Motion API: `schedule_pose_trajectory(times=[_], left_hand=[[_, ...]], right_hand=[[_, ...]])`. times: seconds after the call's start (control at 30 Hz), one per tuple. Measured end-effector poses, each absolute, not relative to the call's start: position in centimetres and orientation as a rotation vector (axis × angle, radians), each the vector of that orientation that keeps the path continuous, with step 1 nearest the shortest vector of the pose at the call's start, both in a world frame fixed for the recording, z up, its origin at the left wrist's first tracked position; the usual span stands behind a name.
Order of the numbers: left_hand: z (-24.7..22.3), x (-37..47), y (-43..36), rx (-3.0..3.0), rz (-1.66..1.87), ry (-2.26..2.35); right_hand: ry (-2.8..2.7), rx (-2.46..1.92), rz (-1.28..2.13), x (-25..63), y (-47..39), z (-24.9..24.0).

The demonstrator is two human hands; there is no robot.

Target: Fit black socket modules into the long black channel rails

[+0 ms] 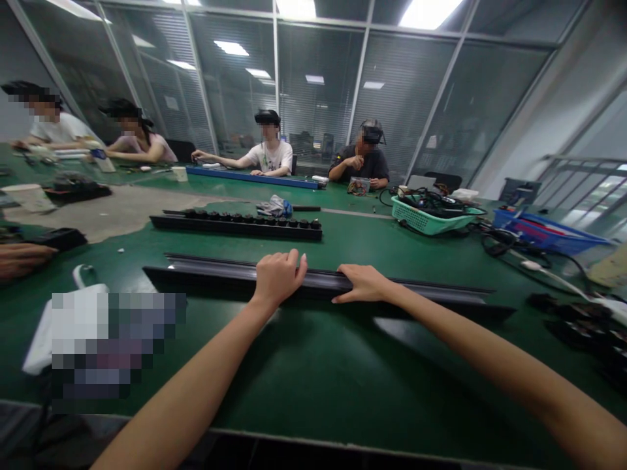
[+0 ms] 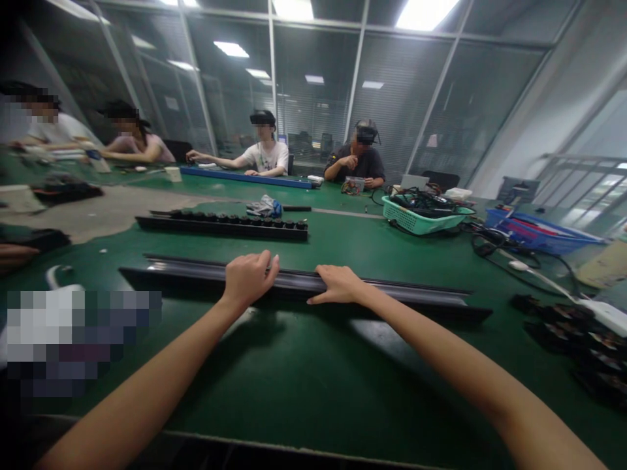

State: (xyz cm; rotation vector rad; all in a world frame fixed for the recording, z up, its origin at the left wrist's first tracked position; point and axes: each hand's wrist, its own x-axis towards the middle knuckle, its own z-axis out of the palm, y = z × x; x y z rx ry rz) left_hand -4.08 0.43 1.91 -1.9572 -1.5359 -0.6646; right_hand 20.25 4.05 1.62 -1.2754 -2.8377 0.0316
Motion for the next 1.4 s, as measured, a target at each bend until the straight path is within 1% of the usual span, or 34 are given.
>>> schedule_pose_trajectory(times=[0.2, 0.4, 0.53, 0.67, 0.83, 1.0, 1.13, 1.23, 1.4], left_hand=[[2.3, -4.9, 0.1, -1.877, -0.791, -1.210], [2.7, -4.9, -0.5, -1.871, -0.916, -0.902], [2.7, -4.5, -0.5, -1.859, -0.902, -0.814], [2.6, -4.4, 0.0, -1.875, -0.901, -0.816], [2.3, -4.4, 0.6, -1.910, -0.877, -0.824], [2.2, -4.2, 0.7, -1.944, -0.873, -0.854], [2.4, -4.0, 0.5, -1.989, -0.843, -0.896], [2.4, -3.5, 0.3, -2.079, -0.812, -0.895], [2.0, -2.3, 0.2, -2.180, -0.667, -0.812]], right_hand=[[-2.752, -1.352, 0.019, 20.7, 2.1, 2.1], [-2.571, -1.519, -0.079, 22.9, 1.1, 4.8], [-2.418, -1.702, -0.130, 25.7, 0.8, 6.4], [-2.235, -1.950, -0.185, 29.6, 0.9, 6.9], [-2.003, -2.270, -0.190, 35.9, 1.2, 6.3], [-1.821, -2.499, -0.087, 41.4, 0.5, 4.6], [-1.750, -2.591, -0.021, 44.1, -0.2, 3.3], [-1.740, -2.619, -0.036, 45.0, -0.6, 2.6], [-1.734, -2.636, -0.037, 45.8, -0.8, 1.8]])
